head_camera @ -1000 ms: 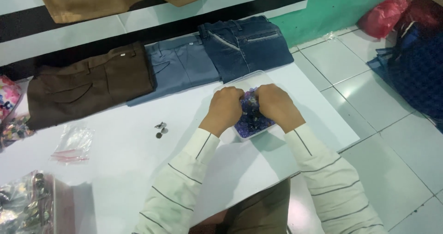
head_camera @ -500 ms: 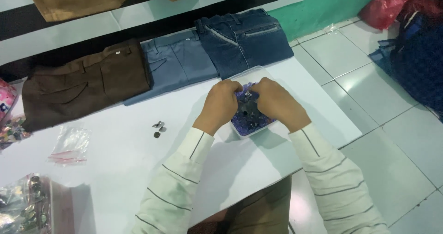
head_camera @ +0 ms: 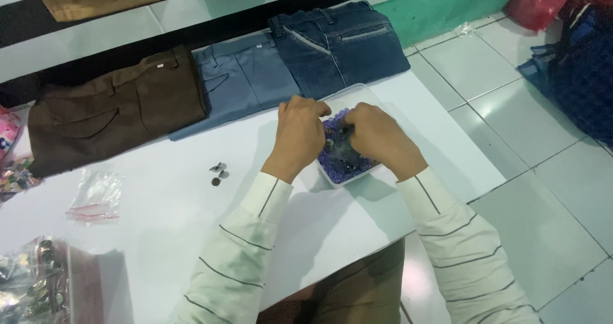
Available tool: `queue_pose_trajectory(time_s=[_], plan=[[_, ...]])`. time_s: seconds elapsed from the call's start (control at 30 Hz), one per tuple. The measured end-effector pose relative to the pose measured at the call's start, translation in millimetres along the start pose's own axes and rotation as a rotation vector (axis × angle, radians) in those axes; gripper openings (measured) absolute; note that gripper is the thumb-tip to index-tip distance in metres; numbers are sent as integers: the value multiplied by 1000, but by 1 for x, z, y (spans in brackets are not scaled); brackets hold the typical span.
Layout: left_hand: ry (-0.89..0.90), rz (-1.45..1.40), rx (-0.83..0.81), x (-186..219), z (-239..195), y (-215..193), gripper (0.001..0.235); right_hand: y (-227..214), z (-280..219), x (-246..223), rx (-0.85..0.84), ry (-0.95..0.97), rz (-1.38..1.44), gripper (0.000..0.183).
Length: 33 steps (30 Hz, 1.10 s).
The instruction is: Sorting and packing small metal studs and blue garment accessories into a plastic container.
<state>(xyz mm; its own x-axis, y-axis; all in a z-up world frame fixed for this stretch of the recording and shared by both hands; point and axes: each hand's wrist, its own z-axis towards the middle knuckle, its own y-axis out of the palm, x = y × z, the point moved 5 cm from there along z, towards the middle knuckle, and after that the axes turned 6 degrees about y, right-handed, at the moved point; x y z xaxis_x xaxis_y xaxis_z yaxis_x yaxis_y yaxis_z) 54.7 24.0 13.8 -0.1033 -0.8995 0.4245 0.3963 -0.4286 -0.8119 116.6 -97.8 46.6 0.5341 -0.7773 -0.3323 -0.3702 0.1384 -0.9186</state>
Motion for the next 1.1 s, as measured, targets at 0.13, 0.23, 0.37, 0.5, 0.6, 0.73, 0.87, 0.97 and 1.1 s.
queue_pose_trajectory(time_s=[0.13, 0.23, 0.37, 0.5, 0.6, 0.73, 0.87, 0.97, 1.1], plan=[[10, -45, -20, 1, 2, -5, 30, 6, -7, -34, 26, -189, 44, 34], [-39, -70, -103, 0, 5, -4, 30, 20, 1, -29, -47, -175, 48, 33], [-56, 62, -231, -5, 8, -4, 30, 14, 8, 8, 58, -81, -182, 29], [-57, 135, -341, 11, 22, -9, 26, -9, -11, 18, 167, -24, -172, 31], [-11, 224, -326, 8, 32, 17, 16, 6, -4, 32, 209, -4, -67, 32], [53, 217, -353, 1, 30, 47, 11, 8, -1, 34, 191, 20, -26, 34], [-22, 286, -344, 9, 28, 57, 7, 5, -7, 29, 182, 22, -24, 34], [-66, 273, -335, 1, 32, 66, 7, 5, -8, 29, 181, 11, -44, 33], [53, 281, -376, -2, 31, 65, 10, 7, -8, 28, 182, 18, -28, 33]])
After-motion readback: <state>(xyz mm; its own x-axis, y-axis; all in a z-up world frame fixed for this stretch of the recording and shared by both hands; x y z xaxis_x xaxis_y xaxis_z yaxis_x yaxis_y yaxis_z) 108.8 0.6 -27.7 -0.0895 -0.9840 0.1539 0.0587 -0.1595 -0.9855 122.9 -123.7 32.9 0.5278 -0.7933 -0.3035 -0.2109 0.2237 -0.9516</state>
